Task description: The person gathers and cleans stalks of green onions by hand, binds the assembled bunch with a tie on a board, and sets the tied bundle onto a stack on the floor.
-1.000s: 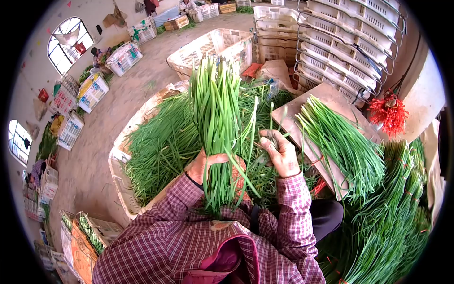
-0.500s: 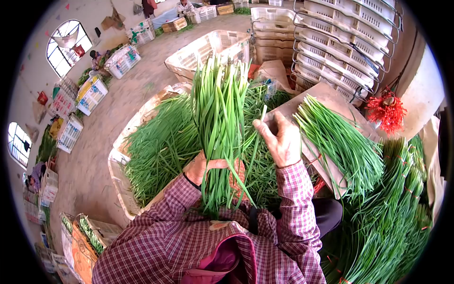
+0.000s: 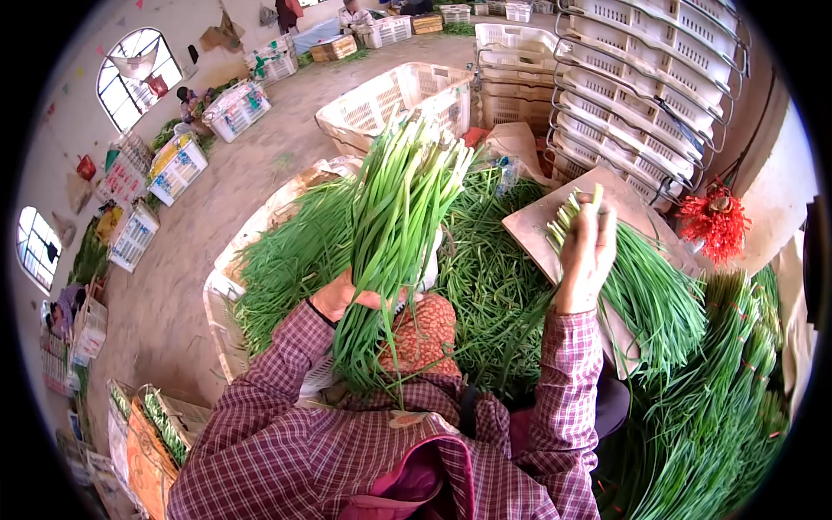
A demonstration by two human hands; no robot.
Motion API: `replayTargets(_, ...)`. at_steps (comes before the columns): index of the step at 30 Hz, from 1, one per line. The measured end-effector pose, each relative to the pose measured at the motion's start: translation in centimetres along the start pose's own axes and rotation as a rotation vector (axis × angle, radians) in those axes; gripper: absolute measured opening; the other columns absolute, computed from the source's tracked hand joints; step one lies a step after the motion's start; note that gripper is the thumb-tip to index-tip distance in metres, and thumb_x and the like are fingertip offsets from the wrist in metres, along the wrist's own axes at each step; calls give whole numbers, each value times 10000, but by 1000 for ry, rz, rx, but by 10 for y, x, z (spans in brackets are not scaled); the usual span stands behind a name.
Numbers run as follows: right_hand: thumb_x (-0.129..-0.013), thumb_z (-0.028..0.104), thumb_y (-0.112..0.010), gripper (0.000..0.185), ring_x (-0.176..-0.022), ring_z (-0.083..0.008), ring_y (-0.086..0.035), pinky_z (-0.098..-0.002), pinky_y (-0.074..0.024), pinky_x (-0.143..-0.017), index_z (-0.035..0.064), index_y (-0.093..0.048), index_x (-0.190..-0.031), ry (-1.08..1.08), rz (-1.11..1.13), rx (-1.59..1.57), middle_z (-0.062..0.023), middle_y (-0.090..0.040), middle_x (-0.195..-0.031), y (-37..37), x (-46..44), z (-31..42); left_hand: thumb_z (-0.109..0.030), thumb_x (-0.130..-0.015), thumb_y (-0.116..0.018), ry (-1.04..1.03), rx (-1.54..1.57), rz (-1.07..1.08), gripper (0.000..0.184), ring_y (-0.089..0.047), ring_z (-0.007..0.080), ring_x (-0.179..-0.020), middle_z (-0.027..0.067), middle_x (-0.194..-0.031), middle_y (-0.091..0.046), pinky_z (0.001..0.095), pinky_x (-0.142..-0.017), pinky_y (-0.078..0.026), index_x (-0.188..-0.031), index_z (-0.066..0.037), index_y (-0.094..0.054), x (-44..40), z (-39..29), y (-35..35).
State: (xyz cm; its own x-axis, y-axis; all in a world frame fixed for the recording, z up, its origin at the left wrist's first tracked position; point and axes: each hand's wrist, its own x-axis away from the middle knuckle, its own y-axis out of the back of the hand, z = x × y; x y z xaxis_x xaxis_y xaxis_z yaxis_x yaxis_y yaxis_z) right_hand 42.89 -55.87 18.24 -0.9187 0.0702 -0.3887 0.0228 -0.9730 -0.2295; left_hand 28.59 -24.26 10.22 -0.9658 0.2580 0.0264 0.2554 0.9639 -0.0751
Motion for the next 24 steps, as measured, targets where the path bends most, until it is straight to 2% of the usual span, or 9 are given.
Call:
replayTargets(2, -952, 273, -544, 225, -612, -62, -447, -228, -373, -551, 54, -593, -977, 196, 78, 140, 13, -504, -692, -23, 9, 1, -85, -698, -767, 31, -2, -65, 587, -610, 202, -918, 62, -1034, -642, 346, -825, -485, -1244, -75, -552, 2, -7, -10)
replayTargets(4, -933, 287, -586, 245, -570, -83, -471, -254, -388, -517, 43, -608, -942, 177, 232, 186, 1, -542, -643, -39, 20, -3, -130, -734, -738, 26, 127, -7, 649, -592, 192, -807, 76, -923, -597, 350, -712, -504, -1313, -30, -462, 1, -6, -14)
replayTargets(6, -891, 268, -646, 239, -523, -75, -474, -250, -391, -493, 30, -640, -908, 43, 354, 190, 1, -559, -599, -53, 26, -1, -123, -727, -742, 37, 18, 19, 697, -590, 195, -874, 82, -1023, -588, 364, -733, -507, -1346, -45, -431, 3, -2, -14)
replayTargets(10, -865, 177, -644, 171, -535, -90, -515, -257, -409, -493, 6, -645, -860, 46, 316, 247, -53, -599, -628, -56, 30, 2, -67, -703, -729, 0, 51, 6, 704, -590, 207, -908, 84, -1017, -595, 452, -831, -504, -1342, -65, -436, 3, 2, -16)
replayTargets(12, -874, 191, -633, 170, -539, -109, -529, -273, -413, -483, 23, -658, -887, 297, 153, 315, -62, -616, -669, -37, 12, -25, -43, -719, -708, 64, 4, 63, 672, -591, 208, -874, 82, -970, -600, 474, -841, -501, -1334, -55, -437, 8, -6, -11)
replayTargets(14, -892, 197, -622, 158, -535, -116, -526, -277, -412, -476, 45, -665, -908, 272, -28, 224, -50, -613, -686, -10, -5, -23, -73, -746, -709, 26, 105, 56, 622, -586, 202, -823, 76, -916, -593, 456, -826, -508, -1313, -37, -456, 12, -3, -12)
replayTargets(19, -896, 165, -626, 104, -566, -142, -569, -330, -422, -469, 73, -651, -938, 536, -300, 836, -54, -628, -733, 56, -32, -34, -42, -724, -712, 13, 331, 218, 507, -630, 294, -820, 109, -906, -615, 546, -859, -507, -1203, -46, -547, 22, 16, 8)
replayTargets(22, -880, 178, -636, 141, -640, -162, -623, -299, -520, -520, 115, -626, -1006, 505, -232, 1094, -56, -651, -839, 55, -24, -39, -71, -729, -724, 58, 242, 241, 498, -640, 301, -900, 110, -900, -617, 549, -832, -511, -1197, -53, -556, 30, 24, 21)
replayTargets(24, -868, 228, -644, 191, -693, -197, -650, -319, -549, -576, 99, -621, -1008, 495, -10, 867, -82, -668, -877, 32, -5, -26, -181, -767, -763, -45, 302, 292, 699, -592, 204, -732, 111, -862, -579, 576, -798, -512, -1342, 17, -417, 30, 22, 13)
